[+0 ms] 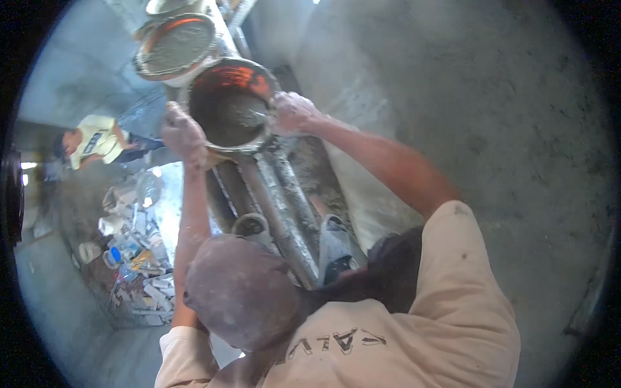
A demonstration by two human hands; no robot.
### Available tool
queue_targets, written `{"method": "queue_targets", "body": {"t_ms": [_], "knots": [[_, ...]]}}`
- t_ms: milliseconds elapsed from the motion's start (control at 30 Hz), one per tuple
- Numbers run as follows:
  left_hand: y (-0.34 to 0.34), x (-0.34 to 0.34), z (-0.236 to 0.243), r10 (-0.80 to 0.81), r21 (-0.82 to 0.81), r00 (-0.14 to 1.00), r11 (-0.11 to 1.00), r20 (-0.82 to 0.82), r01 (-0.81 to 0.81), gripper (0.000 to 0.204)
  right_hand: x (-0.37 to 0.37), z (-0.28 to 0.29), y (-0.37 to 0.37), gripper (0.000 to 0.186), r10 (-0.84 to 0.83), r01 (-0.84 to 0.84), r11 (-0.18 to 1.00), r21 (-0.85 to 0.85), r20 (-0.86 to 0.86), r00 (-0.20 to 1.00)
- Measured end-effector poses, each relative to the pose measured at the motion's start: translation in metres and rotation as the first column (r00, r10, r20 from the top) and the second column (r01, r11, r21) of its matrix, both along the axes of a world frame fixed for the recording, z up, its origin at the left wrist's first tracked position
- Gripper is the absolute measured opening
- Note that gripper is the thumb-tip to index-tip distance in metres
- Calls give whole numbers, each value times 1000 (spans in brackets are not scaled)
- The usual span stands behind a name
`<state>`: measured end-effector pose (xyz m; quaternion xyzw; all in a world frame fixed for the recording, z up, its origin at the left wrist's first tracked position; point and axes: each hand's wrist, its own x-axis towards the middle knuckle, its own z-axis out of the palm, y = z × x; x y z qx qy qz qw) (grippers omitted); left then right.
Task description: The person is applying and leveling plaster/cement on a wall or beam using a trowel and a leveling board while standing on scaffolding.
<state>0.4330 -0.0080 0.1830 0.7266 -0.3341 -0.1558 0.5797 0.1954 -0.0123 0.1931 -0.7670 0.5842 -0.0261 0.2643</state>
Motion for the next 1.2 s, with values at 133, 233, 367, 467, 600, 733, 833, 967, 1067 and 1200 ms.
{"method": "queue_targets", "body": {"t_ms": [133, 233, 367, 467, 600, 733, 833, 967, 1067, 1200], "knots": [[-13, 34, -14, 11, 138, 997, 990, -79, 0, 55, -23, 51, -22, 47, 140, -141, 990, -27, -29, 990], [-24, 56, -41, 75, 160, 990, 985, -116, -56, 56, -53, 102, -21, 44, 123, -120, 985, -125, 13, 992], [-24, 76, -68, 68, 183, 984, 982, -167, -37, 57, -90, 153, -3, 40, 39, -52, 968, -246, -58, 998], [-28, 79, -92, -64, 14, 998, 998, -13, 64, 58, -133, 165, 24, 40, 218, -317, 841, -438, -262, 940], [-24, 83, -76, -152, 204, 988, 967, -2, 150, 40, -146, 184, 77, 36, -11, -20, 978, -207, -146, 989], [-29, 159, -138, -280, 169, 712, 960, 644, 224, 49, -140, 186, 118, 37, -187, 186, 982, 43, 12, 982], [-43, 141, -147, -291, 143, 711, 954, 640, 263, 45, -174, 134, 155, 29, -449, 337, 874, 351, 316, 836], [-44, 118, -150, -313, 138, 699, 945, 643, 297, 41, -245, 65, 184, 28, -872, 754, 490, 437, 243, 426], [-40, 147, -109, -316, 308, 529, 946, 788, 107, 42, -264, 123, 186, 33, -858, 887, 411, 209, 419, 298], [-24, 77, -56, -22, 130, 996, 991, -88, 34, 49, -232, 201, 167, 35, -755, 784, 620, -31, 250, 606]]}}
